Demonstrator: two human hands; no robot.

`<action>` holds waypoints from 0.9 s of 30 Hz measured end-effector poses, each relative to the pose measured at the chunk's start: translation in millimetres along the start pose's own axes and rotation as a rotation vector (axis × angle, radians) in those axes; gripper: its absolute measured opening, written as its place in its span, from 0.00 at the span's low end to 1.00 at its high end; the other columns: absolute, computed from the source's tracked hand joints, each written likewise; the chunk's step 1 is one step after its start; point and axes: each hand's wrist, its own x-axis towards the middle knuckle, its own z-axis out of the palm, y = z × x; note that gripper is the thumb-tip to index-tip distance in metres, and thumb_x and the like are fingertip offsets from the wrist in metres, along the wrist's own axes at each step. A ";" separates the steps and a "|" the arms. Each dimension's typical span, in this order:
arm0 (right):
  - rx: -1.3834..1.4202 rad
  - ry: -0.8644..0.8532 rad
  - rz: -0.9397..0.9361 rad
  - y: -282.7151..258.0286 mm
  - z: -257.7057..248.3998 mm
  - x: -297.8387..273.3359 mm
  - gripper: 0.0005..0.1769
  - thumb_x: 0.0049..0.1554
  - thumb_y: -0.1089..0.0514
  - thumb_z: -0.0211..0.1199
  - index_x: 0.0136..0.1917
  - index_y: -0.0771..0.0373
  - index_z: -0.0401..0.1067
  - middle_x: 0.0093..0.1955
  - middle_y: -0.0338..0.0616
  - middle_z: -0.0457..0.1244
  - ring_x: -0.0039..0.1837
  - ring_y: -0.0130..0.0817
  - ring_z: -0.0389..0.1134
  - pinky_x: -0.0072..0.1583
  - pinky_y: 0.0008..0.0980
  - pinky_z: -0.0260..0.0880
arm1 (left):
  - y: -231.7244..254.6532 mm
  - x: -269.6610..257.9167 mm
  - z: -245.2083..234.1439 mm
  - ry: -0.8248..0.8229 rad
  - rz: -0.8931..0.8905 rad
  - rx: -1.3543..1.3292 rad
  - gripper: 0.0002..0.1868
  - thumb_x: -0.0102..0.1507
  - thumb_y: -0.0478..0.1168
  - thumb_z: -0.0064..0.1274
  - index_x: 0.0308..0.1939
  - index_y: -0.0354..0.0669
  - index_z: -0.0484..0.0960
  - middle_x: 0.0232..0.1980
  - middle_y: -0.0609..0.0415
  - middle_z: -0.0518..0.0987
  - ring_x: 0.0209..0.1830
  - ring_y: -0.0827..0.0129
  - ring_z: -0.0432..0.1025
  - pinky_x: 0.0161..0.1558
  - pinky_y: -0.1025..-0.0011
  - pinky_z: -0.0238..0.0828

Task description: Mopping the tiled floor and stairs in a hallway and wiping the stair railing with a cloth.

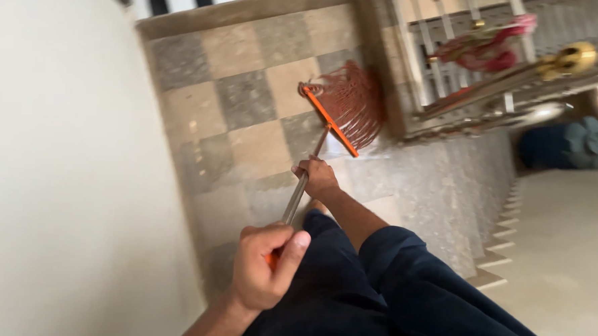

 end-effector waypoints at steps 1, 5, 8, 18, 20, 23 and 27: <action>-0.036 0.058 -0.128 -12.8 20.6 -5.3 0.19 0.60 0.42 0.60 0.41 0.60 0.77 0.47 0.59 0.68 0.58 0.60 0.68 0.58 0.54 0.69 | 6.1 -20.4 -11.5 0.017 -0.007 0.025 0.22 0.67 0.39 0.53 0.21 0.36 0.66 0.18 0.54 0.61 0.16 0.72 0.55 0.22 0.68 0.51; -0.026 0.013 -0.444 -76.8 96.3 -39.0 0.18 0.62 0.44 0.59 0.41 0.59 0.79 0.42 0.55 0.71 0.58 0.57 0.70 0.63 0.51 0.69 | 27.9 -104.5 -56.5 0.160 -0.124 0.091 0.20 0.67 0.39 0.53 0.21 0.37 0.68 0.18 0.56 0.60 0.17 0.75 0.54 0.21 0.69 0.51; -0.027 -0.211 -0.435 -141.7 136.2 -79.6 0.18 0.61 0.43 0.58 0.43 0.56 0.80 0.47 0.53 0.71 0.54 0.53 0.72 0.56 0.49 0.71 | 42.1 -151.6 -89.9 0.305 -0.306 0.082 0.26 0.67 0.41 0.55 0.18 0.36 0.64 0.14 0.58 0.57 0.16 0.77 0.50 0.19 0.69 0.45; -0.084 -0.420 -0.282 -224.1 80.3 -143.7 0.28 0.65 0.37 0.52 0.38 0.57 0.79 0.40 0.52 0.70 0.50 0.51 0.72 0.55 0.50 0.70 | 81.5 -133.8 -101.8 0.233 -0.240 0.080 0.24 0.66 0.42 0.55 0.18 0.37 0.69 0.15 0.61 0.60 0.17 0.79 0.50 0.20 0.71 0.45; -0.099 -0.378 -0.328 -203.4 44.5 -135.5 0.26 0.62 0.37 0.52 0.36 0.53 0.79 0.36 0.49 0.70 0.47 0.50 0.72 0.52 0.50 0.69 | 88.8 -104.6 -78.0 0.095 -0.140 0.040 0.22 0.67 0.44 0.55 0.21 0.38 0.70 0.15 0.59 0.65 0.16 0.77 0.55 0.20 0.73 0.52; -0.093 -0.317 -0.310 -160.6 -4.7 -116.8 0.24 0.61 0.38 0.56 0.35 0.56 0.77 0.35 0.50 0.69 0.42 0.50 0.71 0.48 0.50 0.69 | 93.5 -54.1 -38.4 0.021 0.007 0.050 0.20 0.68 0.45 0.54 0.24 0.38 0.72 0.18 0.58 0.72 0.16 0.76 0.64 0.22 0.74 0.59; -0.077 -0.269 -0.268 -90.0 -67.1 -87.0 0.21 0.59 0.39 0.58 0.33 0.52 0.77 0.33 0.47 0.68 0.41 0.47 0.71 0.46 0.48 0.68 | 98.7 9.1 19.3 -0.073 -0.055 -0.030 0.23 0.68 0.45 0.56 0.22 0.38 0.69 0.15 0.55 0.67 0.13 0.71 0.62 0.21 0.71 0.58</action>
